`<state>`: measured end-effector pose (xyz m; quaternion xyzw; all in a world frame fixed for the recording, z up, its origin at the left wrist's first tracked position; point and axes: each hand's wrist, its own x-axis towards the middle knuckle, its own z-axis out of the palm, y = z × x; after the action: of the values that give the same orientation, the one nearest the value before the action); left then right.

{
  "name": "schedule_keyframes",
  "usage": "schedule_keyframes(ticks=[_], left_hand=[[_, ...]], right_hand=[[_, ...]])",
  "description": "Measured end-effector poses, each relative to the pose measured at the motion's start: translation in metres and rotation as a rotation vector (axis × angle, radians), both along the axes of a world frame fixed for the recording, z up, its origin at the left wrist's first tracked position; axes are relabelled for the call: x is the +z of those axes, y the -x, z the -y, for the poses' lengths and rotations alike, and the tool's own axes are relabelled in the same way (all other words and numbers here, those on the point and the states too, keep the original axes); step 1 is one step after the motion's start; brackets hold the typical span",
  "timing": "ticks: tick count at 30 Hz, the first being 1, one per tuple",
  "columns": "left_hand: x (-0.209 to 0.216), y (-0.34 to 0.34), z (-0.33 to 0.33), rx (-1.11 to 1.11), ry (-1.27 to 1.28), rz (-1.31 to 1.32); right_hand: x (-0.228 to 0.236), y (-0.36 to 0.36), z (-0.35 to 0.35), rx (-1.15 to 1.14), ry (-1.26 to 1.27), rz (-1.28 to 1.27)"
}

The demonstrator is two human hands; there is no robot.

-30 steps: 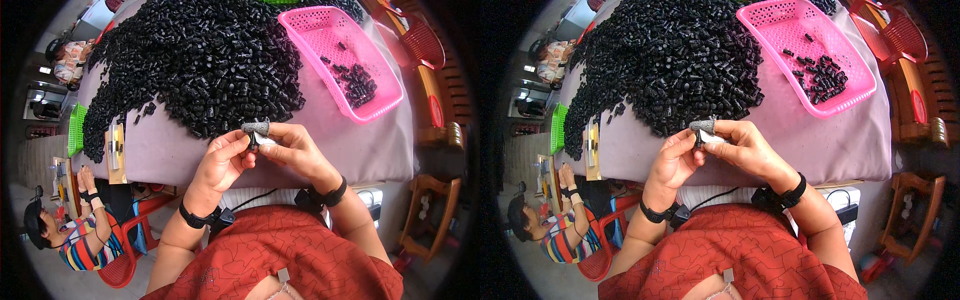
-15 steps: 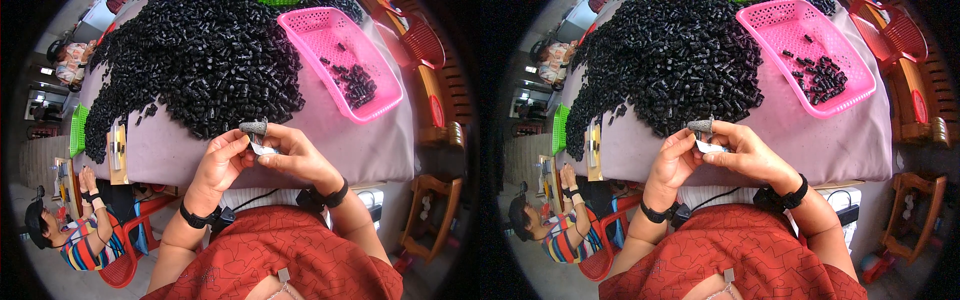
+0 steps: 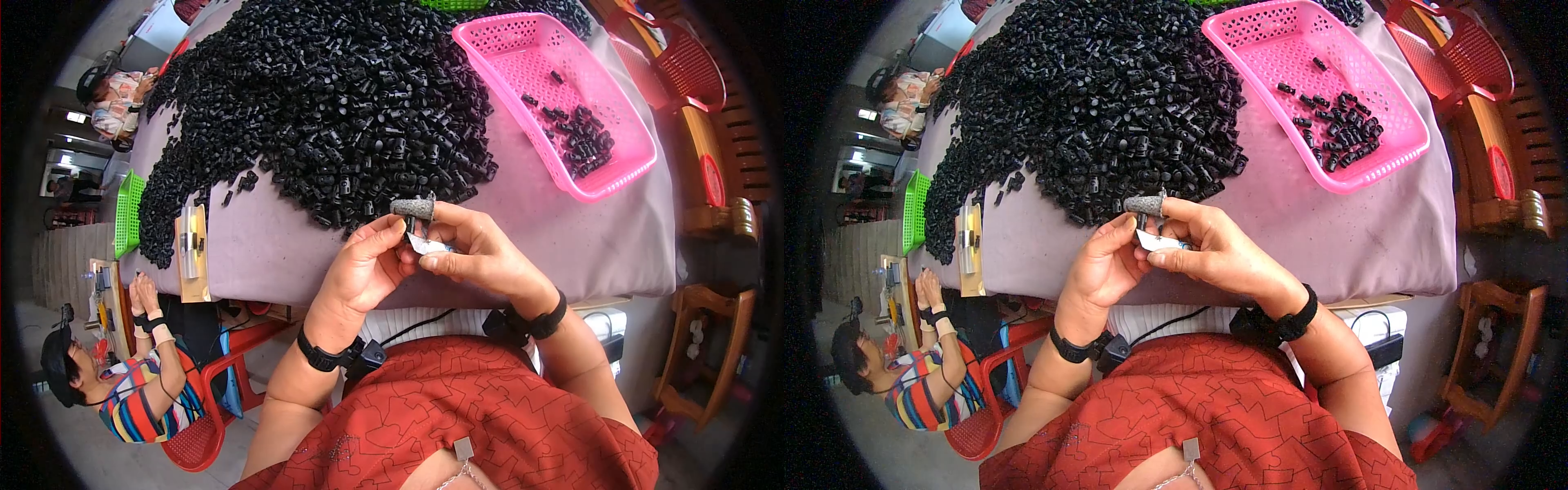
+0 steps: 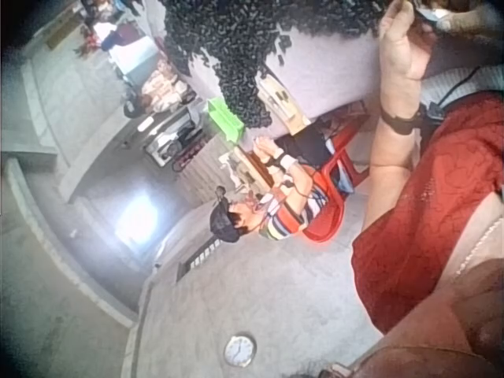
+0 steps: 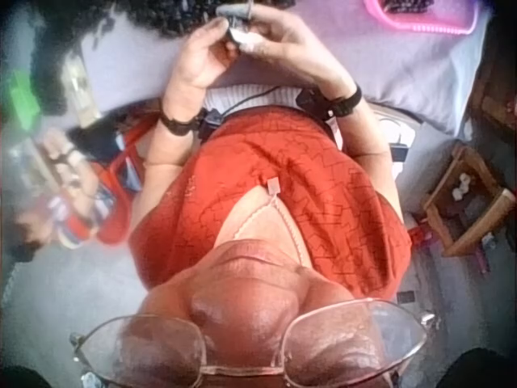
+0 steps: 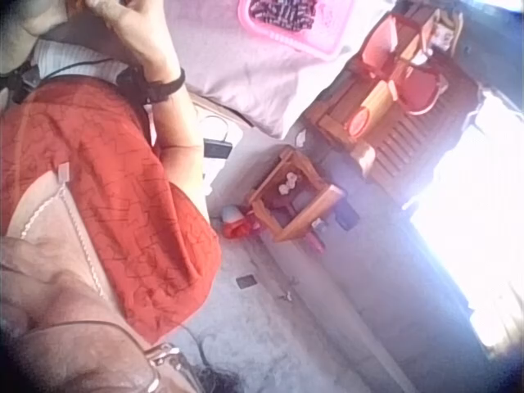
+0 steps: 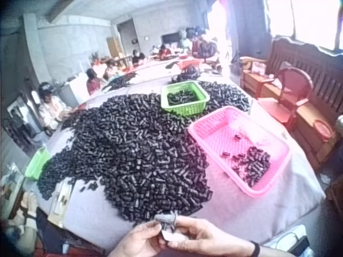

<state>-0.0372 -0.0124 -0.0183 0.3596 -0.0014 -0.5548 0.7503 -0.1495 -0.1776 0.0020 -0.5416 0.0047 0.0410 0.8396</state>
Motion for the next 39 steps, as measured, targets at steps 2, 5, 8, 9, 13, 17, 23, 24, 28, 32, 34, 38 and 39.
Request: schedule_keyframes(ticks=[2,5,8,9,13,17,23,24,28,32,34,38,39], left_hand=[[-0.002,0.0,-0.001,-0.009,0.005,-0.003],[0.001,-0.001,-0.002,-0.023,0.019,-0.007],[0.001,0.0,0.0,-0.029,0.018,-0.024],[0.001,0.0,-0.001,-0.022,0.005,-0.033],[-0.003,-0.001,-0.003,-0.049,0.048,-0.057],[-0.007,-0.001,-0.003,-0.087,0.042,-0.039],[-0.002,0.001,0.001,-0.025,0.028,-0.036],[-0.003,0.001,0.001,-0.021,0.037,-0.021],[-0.004,0.0,-0.001,-0.04,0.059,-0.025],[-0.003,-0.001,-0.003,-0.03,0.017,-0.019],[-0.005,-0.002,-0.003,-0.041,0.013,-0.016],[-0.005,-0.003,0.0,-0.05,0.032,-0.015],[-0.004,-0.003,0.002,-0.047,0.021,-0.009]], right_hand=[[0.0,0.0,0.0,0.006,0.003,-0.008],[0.001,0.001,0.001,0.025,-0.005,-0.016],[0.003,0.001,0.001,0.015,-0.023,-0.014],[0.004,0.001,0.0,-0.002,-0.032,-0.005],[0.002,0.001,0.002,0.001,0.02,-0.004],[-0.004,-0.001,0.006,-0.02,-0.003,0.04],[-0.005,0.002,0.0,-0.006,-0.017,0.051],[-0.002,0.002,0.0,0.004,-0.001,0.029],[-0.002,0.002,0.0,0.009,0.009,0.012],[-0.001,0.001,0.004,0.06,0.01,-0.024],[0.001,0.001,0.004,0.043,-0.005,0.013],[0.0,0.0,0.004,-0.016,-0.035,0.041],[0.0,0.001,0.005,-0.058,-0.024,0.039]])
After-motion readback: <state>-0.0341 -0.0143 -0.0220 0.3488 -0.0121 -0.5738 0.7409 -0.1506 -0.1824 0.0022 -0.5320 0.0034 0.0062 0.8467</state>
